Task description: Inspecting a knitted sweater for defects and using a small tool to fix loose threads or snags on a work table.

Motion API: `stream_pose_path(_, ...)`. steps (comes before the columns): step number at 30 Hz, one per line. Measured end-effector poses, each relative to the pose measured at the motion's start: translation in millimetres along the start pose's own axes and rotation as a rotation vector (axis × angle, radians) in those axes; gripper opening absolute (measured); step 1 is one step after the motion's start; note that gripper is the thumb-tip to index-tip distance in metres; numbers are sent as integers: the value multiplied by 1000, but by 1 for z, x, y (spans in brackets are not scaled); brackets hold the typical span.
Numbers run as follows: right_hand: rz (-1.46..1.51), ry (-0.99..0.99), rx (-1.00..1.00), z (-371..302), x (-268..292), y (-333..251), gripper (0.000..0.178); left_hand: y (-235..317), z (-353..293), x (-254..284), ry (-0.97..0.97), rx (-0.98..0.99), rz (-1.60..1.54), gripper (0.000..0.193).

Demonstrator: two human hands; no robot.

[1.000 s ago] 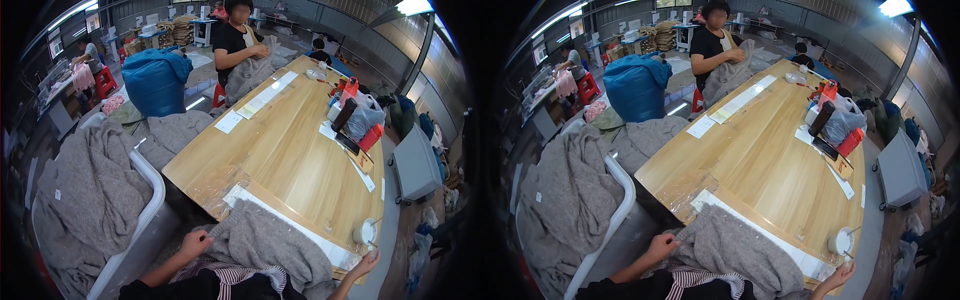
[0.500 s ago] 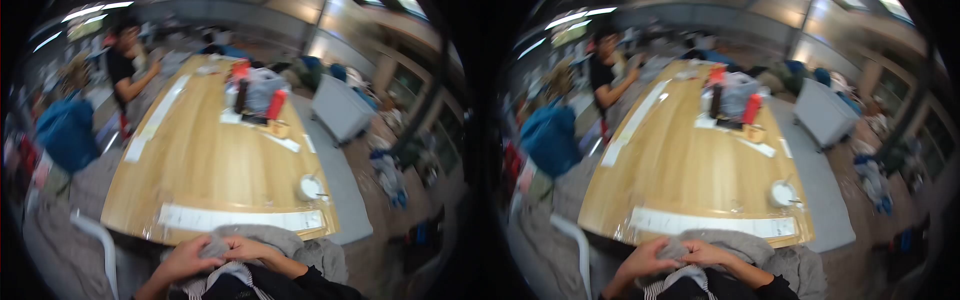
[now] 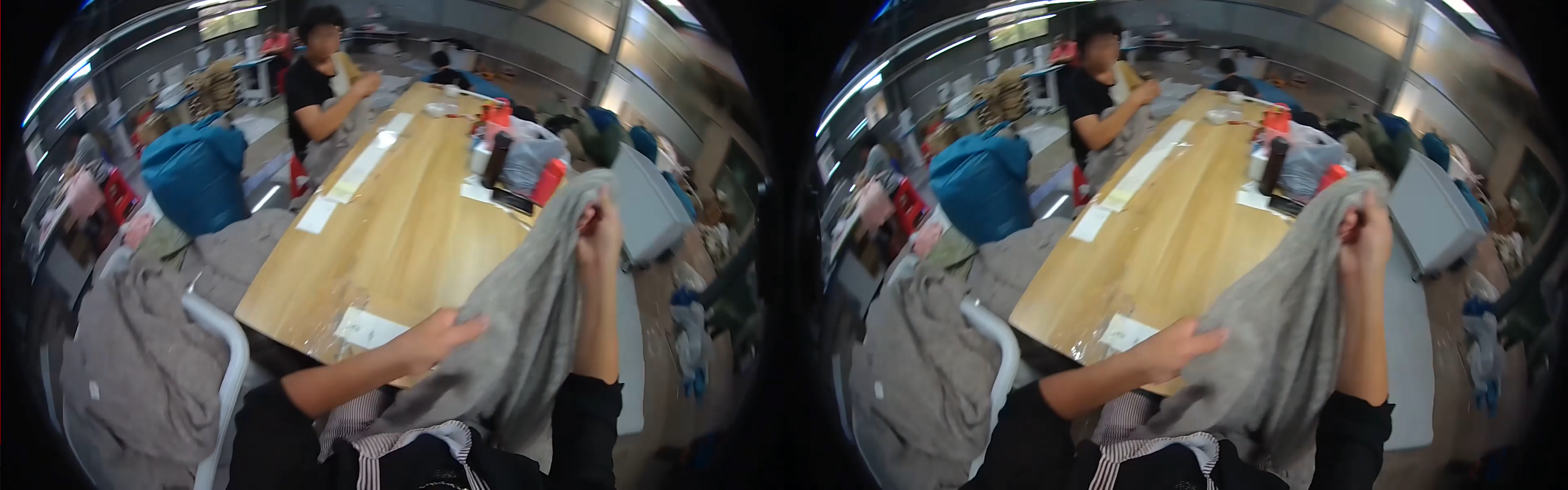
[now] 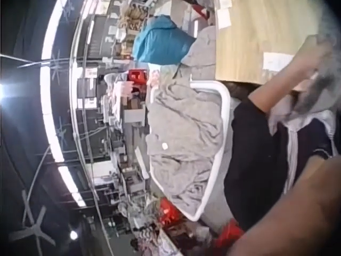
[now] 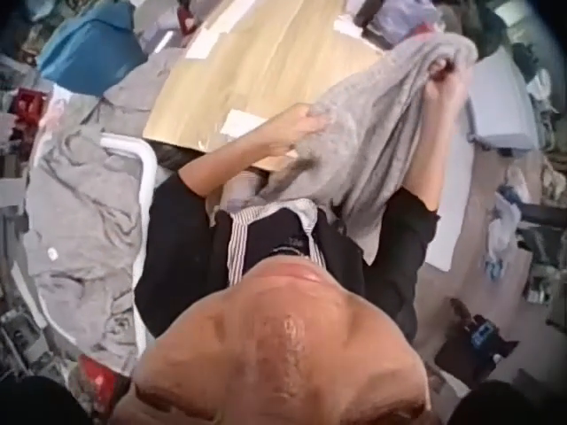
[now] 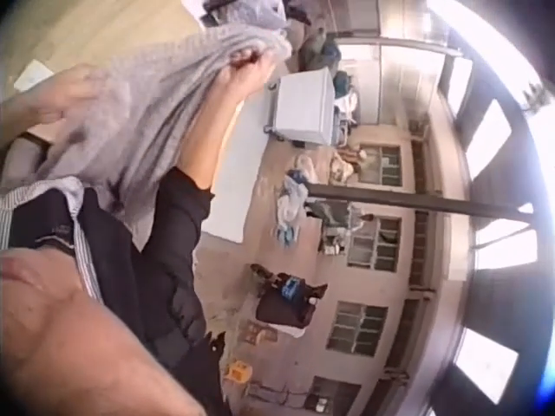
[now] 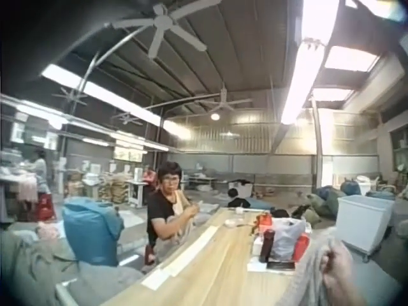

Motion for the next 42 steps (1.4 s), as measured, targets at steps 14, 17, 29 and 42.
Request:
stream_pose_path(14, -1040, -793, 326, -173, 25, 157, 77, -25, 159, 151, 369, 73, -712, 33)
stream_pose_path(17, -1198, -886, 242, -216, 66, 197, 69, -46, 162, 172, 367, 146, -740, 36)
stream_pose_path(29, -1534, -708, 330, 5, 88, 229, 36, -50, 151, 237, 568, 75, -699, 35)
stream_pose_path(42, -1303, -296, 524, -22, 102, 278, 29, -93, 165, 262, 748, -233, 169, 7)
Point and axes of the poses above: each hand's wrist, its own z-axis towards the middle knuckle, its own x-axis out of the back of the hand, y = z × x, the point moved 1 cm from there along z, towards the middle knuckle, and after that the axes turned 13 degrees about y, right-handed, at the moved point
